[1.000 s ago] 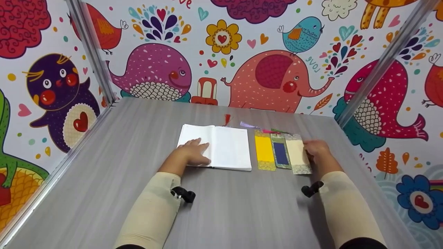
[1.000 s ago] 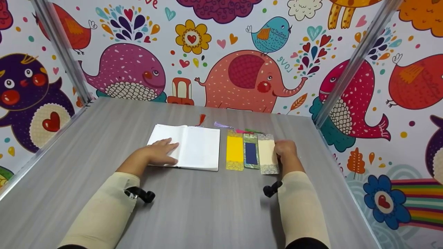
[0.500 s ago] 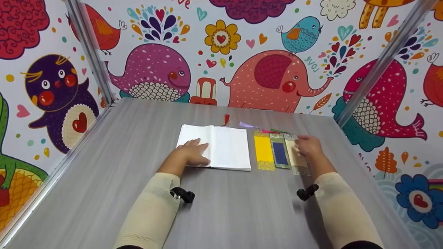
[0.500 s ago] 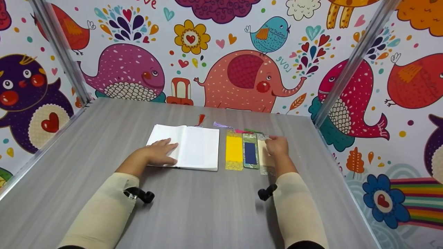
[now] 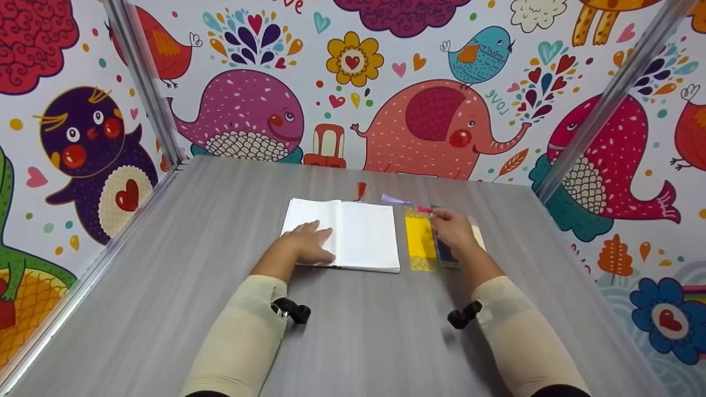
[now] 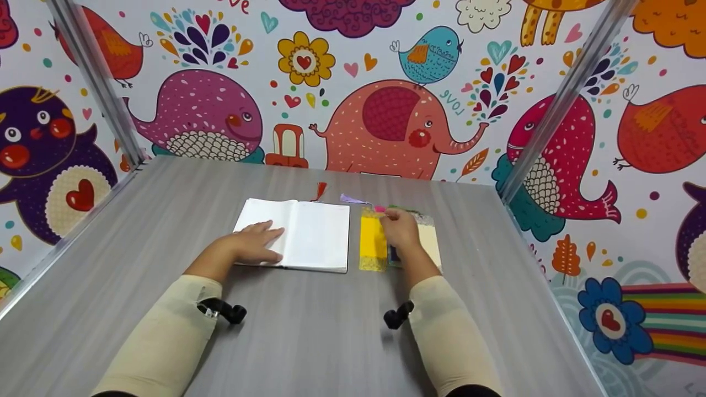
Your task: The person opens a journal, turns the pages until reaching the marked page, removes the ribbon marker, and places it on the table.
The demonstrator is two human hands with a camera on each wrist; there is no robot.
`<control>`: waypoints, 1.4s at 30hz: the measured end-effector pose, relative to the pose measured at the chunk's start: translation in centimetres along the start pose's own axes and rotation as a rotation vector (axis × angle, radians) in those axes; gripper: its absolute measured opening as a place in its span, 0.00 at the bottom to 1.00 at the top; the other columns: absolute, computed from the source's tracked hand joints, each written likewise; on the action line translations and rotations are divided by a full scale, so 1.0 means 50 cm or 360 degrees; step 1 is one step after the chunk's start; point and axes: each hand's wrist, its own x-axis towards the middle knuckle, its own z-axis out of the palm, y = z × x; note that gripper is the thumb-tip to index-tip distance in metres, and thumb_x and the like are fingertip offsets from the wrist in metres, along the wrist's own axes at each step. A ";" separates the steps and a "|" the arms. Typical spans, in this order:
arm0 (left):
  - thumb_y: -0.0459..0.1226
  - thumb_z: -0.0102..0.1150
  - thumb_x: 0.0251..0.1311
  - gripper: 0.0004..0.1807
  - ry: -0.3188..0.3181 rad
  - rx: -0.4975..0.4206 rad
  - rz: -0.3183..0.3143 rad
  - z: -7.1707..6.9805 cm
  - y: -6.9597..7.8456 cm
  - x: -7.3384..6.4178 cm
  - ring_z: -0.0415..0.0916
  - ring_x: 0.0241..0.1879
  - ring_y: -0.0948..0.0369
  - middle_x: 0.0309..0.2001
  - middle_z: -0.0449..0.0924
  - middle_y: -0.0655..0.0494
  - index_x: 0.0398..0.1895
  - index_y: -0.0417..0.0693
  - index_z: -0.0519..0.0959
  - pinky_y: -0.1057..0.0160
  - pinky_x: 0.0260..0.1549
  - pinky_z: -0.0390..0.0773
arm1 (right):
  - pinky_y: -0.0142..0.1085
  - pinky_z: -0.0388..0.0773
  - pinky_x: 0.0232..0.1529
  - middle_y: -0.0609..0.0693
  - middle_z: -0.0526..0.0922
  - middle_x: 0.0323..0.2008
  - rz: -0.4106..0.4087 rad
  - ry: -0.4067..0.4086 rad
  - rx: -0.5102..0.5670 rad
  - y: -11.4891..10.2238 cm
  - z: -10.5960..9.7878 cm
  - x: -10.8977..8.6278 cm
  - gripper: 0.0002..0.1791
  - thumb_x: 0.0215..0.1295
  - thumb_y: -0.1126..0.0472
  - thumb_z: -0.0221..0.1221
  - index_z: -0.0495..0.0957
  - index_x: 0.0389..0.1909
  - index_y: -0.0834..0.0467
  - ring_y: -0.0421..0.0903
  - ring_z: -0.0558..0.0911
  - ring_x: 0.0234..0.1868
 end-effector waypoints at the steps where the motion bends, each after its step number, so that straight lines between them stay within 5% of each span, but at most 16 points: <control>1: 0.58 0.58 0.66 0.48 0.0000 0.0004 0.0001 0.000 0.000 0.000 0.39 0.89 0.42 0.89 0.43 0.45 0.87 0.59 0.56 0.35 0.85 0.43 | 0.49 0.77 0.75 0.56 0.78 0.71 -0.0049 -0.0018 -0.0007 -0.002 0.008 -0.005 0.28 0.83 0.51 0.56 0.71 0.78 0.51 0.56 0.80 0.65; 8: 0.57 0.59 0.67 0.47 -0.0014 -0.0012 -0.0006 -0.005 0.003 -0.003 0.39 0.89 0.42 0.89 0.43 0.45 0.87 0.58 0.56 0.35 0.85 0.44 | 0.50 0.75 0.75 0.56 0.83 0.67 -0.0434 -0.0015 -0.0128 -0.002 0.067 -0.040 0.25 0.80 0.50 0.59 0.78 0.72 0.53 0.55 0.80 0.67; 12: 0.57 0.59 0.67 0.48 -0.0016 -0.0017 -0.0007 -0.004 0.003 -0.003 0.38 0.89 0.42 0.89 0.43 0.45 0.87 0.58 0.56 0.36 0.85 0.43 | 0.53 0.78 0.71 0.62 0.85 0.61 -0.0662 -0.0044 -0.0112 -0.003 0.103 -0.061 0.23 0.78 0.57 0.61 0.80 0.67 0.63 0.58 0.83 0.63; 17: 0.58 0.59 0.66 0.48 -0.0009 -0.0018 0.0007 -0.002 0.001 -0.001 0.38 0.89 0.42 0.89 0.42 0.45 0.87 0.58 0.56 0.35 0.85 0.43 | 0.53 0.72 0.78 0.57 0.80 0.72 -0.0596 -0.0197 -0.0110 -0.007 0.137 -0.081 0.28 0.76 0.53 0.64 0.77 0.73 0.56 0.56 0.77 0.75; 20: 0.58 0.59 0.66 0.48 -0.0008 -0.0023 0.0009 -0.002 0.001 -0.002 0.38 0.89 0.42 0.89 0.42 0.44 0.87 0.58 0.56 0.34 0.85 0.42 | 0.56 0.65 0.82 0.52 0.72 0.79 -0.0520 -0.0264 -0.0221 -0.010 0.150 -0.088 0.32 0.75 0.47 0.66 0.73 0.77 0.45 0.55 0.69 0.82; 24: 0.57 0.59 0.66 0.48 -0.0009 -0.0024 0.0005 -0.003 0.000 -0.002 0.38 0.89 0.42 0.89 0.42 0.44 0.87 0.58 0.56 0.34 0.85 0.42 | 0.59 0.61 0.83 0.49 0.69 0.81 -0.0594 -0.0292 -0.0436 -0.010 0.162 -0.096 0.35 0.72 0.45 0.68 0.71 0.78 0.39 0.55 0.66 0.84; 32: 0.58 0.59 0.66 0.48 -0.0014 -0.0012 -0.0007 -0.001 -0.001 0.001 0.38 0.89 0.42 0.89 0.42 0.45 0.87 0.59 0.56 0.34 0.85 0.43 | 0.57 0.47 0.87 0.45 0.56 0.87 -0.0960 -0.0368 -0.1007 0.009 0.170 -0.102 0.40 0.77 0.43 0.62 0.61 0.85 0.44 0.52 0.52 0.89; 42: 0.58 0.59 0.66 0.48 -0.0006 0.0037 0.0022 0.000 -0.005 0.005 0.40 0.88 0.39 0.89 0.43 0.42 0.87 0.56 0.56 0.32 0.84 0.45 | 0.61 0.37 0.88 0.45 0.52 0.88 -0.0962 -0.0564 -0.1287 0.017 0.178 -0.106 0.37 0.84 0.40 0.48 0.54 0.87 0.46 0.51 0.47 0.90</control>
